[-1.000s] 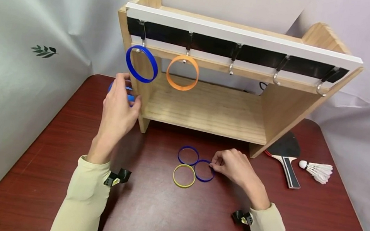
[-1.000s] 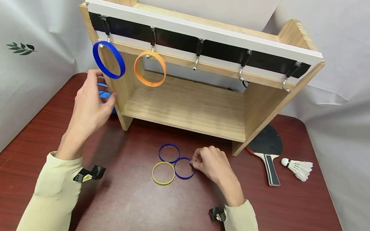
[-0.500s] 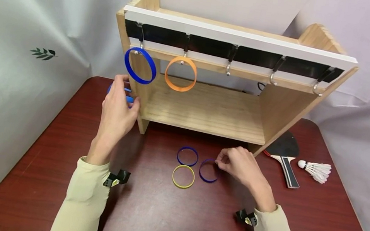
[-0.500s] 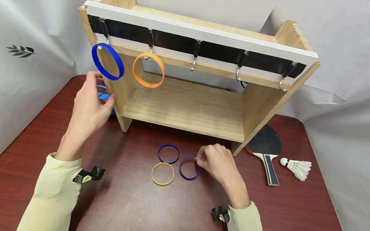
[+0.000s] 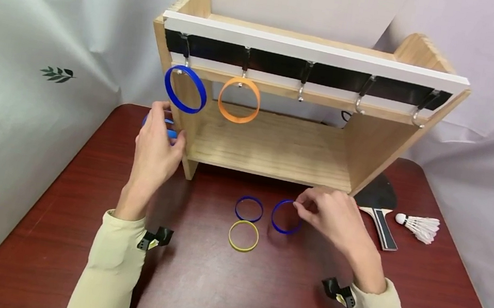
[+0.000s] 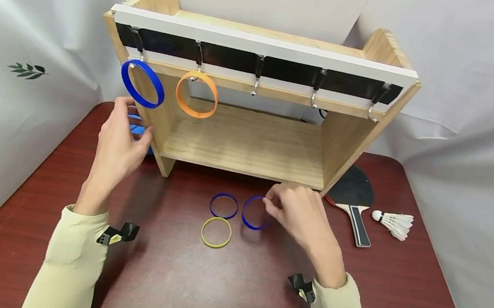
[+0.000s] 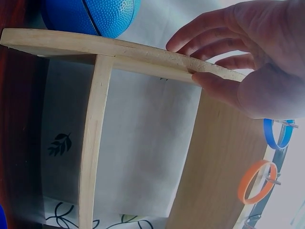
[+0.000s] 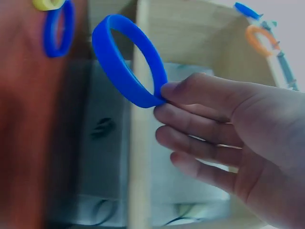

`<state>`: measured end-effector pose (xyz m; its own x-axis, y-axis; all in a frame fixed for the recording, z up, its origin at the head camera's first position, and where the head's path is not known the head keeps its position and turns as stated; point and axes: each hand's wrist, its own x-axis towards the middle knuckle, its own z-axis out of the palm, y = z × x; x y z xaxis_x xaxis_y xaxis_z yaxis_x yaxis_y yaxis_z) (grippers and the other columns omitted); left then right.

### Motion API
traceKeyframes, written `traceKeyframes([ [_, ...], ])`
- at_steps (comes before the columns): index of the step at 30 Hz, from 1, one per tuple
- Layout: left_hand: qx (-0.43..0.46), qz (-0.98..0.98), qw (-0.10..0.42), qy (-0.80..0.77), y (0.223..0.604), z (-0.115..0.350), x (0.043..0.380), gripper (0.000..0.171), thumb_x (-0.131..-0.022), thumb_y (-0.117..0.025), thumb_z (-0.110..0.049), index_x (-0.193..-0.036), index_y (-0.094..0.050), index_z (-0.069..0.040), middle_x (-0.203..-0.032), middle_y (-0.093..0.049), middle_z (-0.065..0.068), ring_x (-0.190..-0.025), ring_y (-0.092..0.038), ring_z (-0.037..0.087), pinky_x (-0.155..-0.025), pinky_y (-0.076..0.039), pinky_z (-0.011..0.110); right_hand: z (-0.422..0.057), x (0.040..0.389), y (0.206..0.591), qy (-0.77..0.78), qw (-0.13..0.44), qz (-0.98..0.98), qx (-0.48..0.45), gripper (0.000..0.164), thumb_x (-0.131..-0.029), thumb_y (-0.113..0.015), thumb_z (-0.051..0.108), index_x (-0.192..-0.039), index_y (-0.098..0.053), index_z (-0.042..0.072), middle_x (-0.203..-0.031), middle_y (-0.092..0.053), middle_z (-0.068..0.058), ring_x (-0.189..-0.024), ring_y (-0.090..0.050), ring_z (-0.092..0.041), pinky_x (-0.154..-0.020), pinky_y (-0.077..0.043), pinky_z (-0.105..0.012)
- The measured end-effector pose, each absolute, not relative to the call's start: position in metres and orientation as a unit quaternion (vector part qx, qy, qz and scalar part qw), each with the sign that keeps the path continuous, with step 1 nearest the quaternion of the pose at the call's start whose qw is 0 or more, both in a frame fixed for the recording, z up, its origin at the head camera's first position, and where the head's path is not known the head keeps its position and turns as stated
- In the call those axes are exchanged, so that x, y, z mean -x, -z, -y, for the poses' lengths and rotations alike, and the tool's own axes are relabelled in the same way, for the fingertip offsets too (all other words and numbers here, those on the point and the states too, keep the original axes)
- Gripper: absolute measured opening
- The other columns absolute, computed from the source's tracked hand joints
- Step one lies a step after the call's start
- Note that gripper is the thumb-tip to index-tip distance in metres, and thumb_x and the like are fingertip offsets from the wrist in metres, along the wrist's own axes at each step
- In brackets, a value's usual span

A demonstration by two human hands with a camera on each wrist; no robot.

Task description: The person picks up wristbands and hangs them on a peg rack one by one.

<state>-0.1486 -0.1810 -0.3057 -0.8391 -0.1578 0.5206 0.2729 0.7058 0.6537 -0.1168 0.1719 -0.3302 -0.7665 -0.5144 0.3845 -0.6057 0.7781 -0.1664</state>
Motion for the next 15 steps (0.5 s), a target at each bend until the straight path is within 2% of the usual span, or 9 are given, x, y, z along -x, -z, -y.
traceKeyframes([
  [7,0.03,0.88,0.283,0.381,0.307,0.181,0.148,0.044,-0.09,-0.062,-0.004,-0.129,-0.044,-0.002,-0.116,-0.056,0.018,-0.099,-0.06,0.029,-0.08,-0.049,0.047,-0.162,0.112,0.271,-0.181,0.311,0.85,-0.384,0.003,-0.082,-0.073,0.016,-0.084,-0.074,0.013,-0.075,-0.067,0.006,-0.065,-0.06,-0.008,-0.053,-0.048,-0.029],
  [10,0.027,0.88,0.282,0.381,0.307,0.181,0.148,0.044,-0.089,-0.062,-0.003,-0.129,-0.044,-0.002,-0.116,-0.056,0.017,-0.1,-0.06,0.029,-0.081,-0.048,0.048,-0.153,0.111,0.241,-0.192,0.371,0.816,-0.4,0.013,-0.089,-0.068,0.019,-0.085,-0.074,0.009,-0.075,-0.068,0.001,-0.064,-0.059,-0.01,-0.054,-0.047,-0.027],
  [15,0.028,0.88,0.283,0.38,0.306,0.181,0.149,0.044,-0.089,-0.062,-0.003,-0.129,-0.044,-0.002,-0.116,-0.056,0.017,-0.1,-0.06,0.029,-0.081,-0.048,0.049,-0.134,0.112,0.205,-0.209,0.473,0.773,-0.366,0.014,-0.089,-0.07,0.016,-0.085,-0.074,0.004,-0.073,-0.068,-0.004,-0.06,-0.055,-0.019,-0.053,-0.041,-0.033],
])
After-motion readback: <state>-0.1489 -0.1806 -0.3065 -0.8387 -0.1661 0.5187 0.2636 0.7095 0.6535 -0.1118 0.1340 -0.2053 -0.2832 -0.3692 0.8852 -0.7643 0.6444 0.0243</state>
